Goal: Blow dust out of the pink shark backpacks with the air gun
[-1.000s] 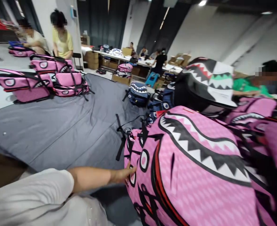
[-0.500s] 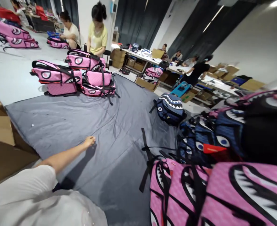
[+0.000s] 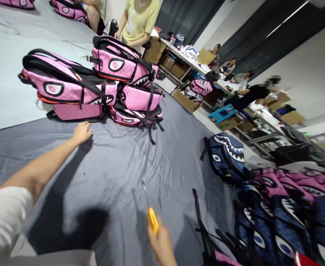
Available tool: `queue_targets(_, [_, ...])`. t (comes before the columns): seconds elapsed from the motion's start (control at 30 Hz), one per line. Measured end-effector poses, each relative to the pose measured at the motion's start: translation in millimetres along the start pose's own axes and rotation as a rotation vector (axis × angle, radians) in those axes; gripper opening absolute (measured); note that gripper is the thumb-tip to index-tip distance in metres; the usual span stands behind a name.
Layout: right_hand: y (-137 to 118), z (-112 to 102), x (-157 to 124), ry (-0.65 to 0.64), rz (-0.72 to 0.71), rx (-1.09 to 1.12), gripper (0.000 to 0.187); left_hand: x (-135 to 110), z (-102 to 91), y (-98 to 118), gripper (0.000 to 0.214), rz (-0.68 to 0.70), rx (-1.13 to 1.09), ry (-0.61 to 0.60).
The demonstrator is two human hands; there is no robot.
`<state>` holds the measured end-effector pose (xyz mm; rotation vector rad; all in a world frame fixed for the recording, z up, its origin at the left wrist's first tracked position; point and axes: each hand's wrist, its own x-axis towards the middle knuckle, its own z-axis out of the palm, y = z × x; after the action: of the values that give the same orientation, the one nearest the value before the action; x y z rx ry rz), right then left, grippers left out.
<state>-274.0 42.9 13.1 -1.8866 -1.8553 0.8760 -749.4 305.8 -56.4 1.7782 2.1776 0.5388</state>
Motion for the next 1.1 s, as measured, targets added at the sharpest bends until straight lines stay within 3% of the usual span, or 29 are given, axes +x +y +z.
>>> queue_targets(0.07, [-31,7,109,-0.086,-0.243,-0.181,0.036,45,-4.4,-16,0.048,0.021,0.116,0.084])
queue_targets(0.13, [-73,18,229,-0.097,-0.357,-0.435,0.035,73,-4.5,-31,0.05,0.015,0.194,0.202])
queue_targets(0.23, [-135,52,384,-0.159,-0.375,-0.672,0.034,81,0.9,-58,0.049,-0.007,0.2,0.375])
queue_targets(0.3, [-157,80,452,-0.182,-0.371,-0.739,0.041,73,1.9,-84,0.057,-0.061,0.175,0.497])
queue_targets(0.37, [-158,107,491,-0.203,-0.365,-0.776,0.046,69,-5.6,-115,0.069,-0.115,0.182,0.591])
queue_targets(0.5, [-124,144,518,-0.139,-0.364,-0.764,0.044,97,-34.5,-169,0.079,-0.051,0.144,0.496])
queue_targets(0.6, [-105,155,520,0.012,-0.426,-0.721,0.041,131,-41.6,-183,0.079,-0.027,-0.107,0.324])
queue_targets(0.7, [-102,161,515,0.082,-0.415,-0.696,0.041,141,-34.1,-170,0.065,-0.113,-0.145,0.323])
queue_targets(0.77, [-104,166,507,0.114,-0.395,-0.682,0.041,132,-26.1,-153,0.048,-0.262,0.022,0.334])
queue_targets(0.83, [-106,169,497,0.143,-0.39,-0.673,0.041,118,-18.9,-135,0.044,-0.348,0.179,0.264])
queue_targets(0.97, [-107,168,487,0.146,-0.406,-0.681,0.037,104,-17.6,-117,0.044,-0.242,0.232,0.198])
queue_targets(1.1, [-110,156,491,0.118,-0.394,-0.673,0.039,114,-35.7,-131,0.035,-0.136,0.112,0.139])
